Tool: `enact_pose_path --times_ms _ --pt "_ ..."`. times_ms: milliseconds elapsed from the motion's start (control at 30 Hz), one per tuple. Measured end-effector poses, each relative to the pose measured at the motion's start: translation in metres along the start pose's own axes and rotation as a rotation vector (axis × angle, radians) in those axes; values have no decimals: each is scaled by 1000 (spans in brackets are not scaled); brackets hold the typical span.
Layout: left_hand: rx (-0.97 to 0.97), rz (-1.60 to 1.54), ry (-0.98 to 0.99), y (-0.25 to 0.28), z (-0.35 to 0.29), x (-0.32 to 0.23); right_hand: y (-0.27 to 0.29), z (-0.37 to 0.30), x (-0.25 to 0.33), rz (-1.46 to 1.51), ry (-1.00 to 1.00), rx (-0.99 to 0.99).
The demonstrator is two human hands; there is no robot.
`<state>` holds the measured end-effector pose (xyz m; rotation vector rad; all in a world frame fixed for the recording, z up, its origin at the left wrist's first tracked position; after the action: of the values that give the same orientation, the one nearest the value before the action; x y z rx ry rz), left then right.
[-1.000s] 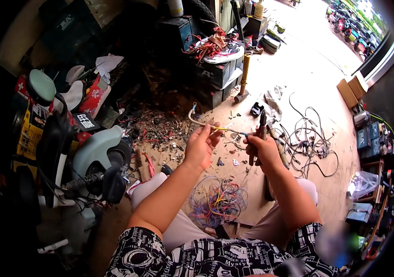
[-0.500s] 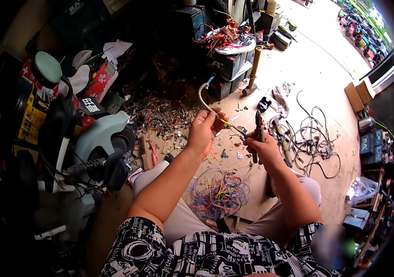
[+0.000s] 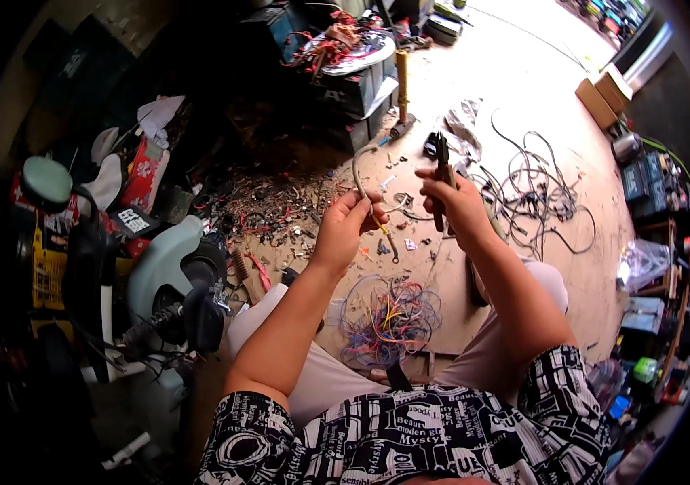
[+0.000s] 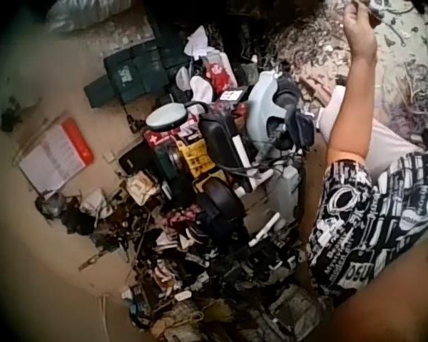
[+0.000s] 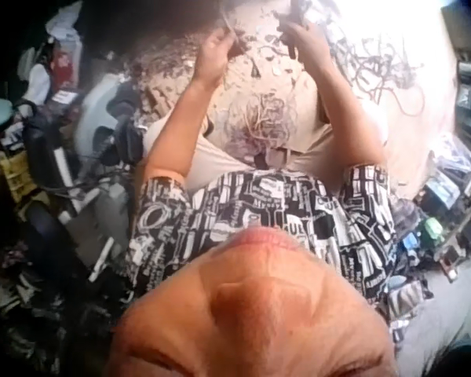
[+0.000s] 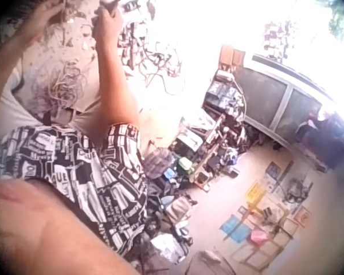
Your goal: The person cuts a piece of yellow and green wire with a pair of pliers, then uses the pliers to strip the insulation and crimp a connector onto the wire.
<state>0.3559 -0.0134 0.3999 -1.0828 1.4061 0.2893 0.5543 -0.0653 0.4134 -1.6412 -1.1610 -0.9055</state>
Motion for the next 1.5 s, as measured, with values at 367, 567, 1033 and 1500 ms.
enact_pose_path --times_ms 367,567,1033,1500 --pt "127 91 153 -21 -8 16 0 -3 0 98 31 -47" --pt "93 3 125 -15 -1 15 -19 -8 -9 -28 54 -40" --pt "198 -173 256 -23 -18 16 15 -1 8 140 137 -153" --pt "-29 -392 114 2 -11 12 -5 -3 -3 2 -43 -97"
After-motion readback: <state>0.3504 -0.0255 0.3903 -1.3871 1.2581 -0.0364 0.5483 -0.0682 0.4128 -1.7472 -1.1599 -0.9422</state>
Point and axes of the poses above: each hand's wrist, its own z-axis towards the middle knuckle, its own y-axis out of the back of the hand, x = y × z, the point moved 1 cm from there along z, towards the middle knuckle, and after that the axes turned 10 degrees about x, right-handed, at the moved point
